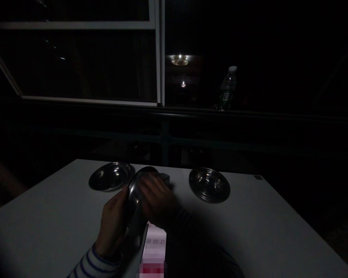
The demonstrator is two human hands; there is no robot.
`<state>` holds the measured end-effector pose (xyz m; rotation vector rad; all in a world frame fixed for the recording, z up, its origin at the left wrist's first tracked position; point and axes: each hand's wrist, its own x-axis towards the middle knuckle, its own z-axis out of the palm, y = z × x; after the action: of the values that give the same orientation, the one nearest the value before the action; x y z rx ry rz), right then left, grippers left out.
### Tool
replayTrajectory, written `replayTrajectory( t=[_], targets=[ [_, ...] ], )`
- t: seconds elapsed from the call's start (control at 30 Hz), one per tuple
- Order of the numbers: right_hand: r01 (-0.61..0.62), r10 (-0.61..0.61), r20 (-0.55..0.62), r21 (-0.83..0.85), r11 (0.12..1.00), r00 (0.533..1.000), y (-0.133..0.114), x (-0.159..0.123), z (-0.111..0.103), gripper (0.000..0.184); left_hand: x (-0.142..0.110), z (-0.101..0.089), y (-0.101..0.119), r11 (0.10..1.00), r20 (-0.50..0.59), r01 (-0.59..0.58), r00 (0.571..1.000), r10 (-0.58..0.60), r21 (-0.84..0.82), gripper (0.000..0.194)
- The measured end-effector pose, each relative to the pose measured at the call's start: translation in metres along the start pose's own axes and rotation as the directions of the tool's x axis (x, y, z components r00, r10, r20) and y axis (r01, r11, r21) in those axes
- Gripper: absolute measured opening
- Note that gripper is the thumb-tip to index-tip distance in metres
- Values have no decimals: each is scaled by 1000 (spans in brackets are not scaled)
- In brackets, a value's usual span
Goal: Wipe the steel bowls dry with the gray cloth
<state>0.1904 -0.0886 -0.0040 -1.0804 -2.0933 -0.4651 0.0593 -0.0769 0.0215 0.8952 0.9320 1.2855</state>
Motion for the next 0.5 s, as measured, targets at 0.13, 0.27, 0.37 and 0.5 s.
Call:
replayTrajectory(
  t=[0.13, 0.27, 0.37, 0.5],
  targets=[
    [-73, 72, 13, 36, 997, 997, -2, 6, -2, 45, 0, 0, 0, 1000, -3, -11, 1000, 11, 21, 29],
    [-9, 5, 62, 56, 998, 998, -4, 13, -1, 41, -1, -1, -3, 998, -14, -46, 999, 47, 38, 29],
    [-210, 208, 43, 65, 975, 977, 3, 25, -2, 40, -3, 2, -3, 995, -45, -29, 998, 33, 95, 32],
    [-45, 45, 47, -1, 999, 998, -7, 21, 6, 43, 0, 3, 1, 998, -41, 20, 999, -23, -56, 22]
  ],
)
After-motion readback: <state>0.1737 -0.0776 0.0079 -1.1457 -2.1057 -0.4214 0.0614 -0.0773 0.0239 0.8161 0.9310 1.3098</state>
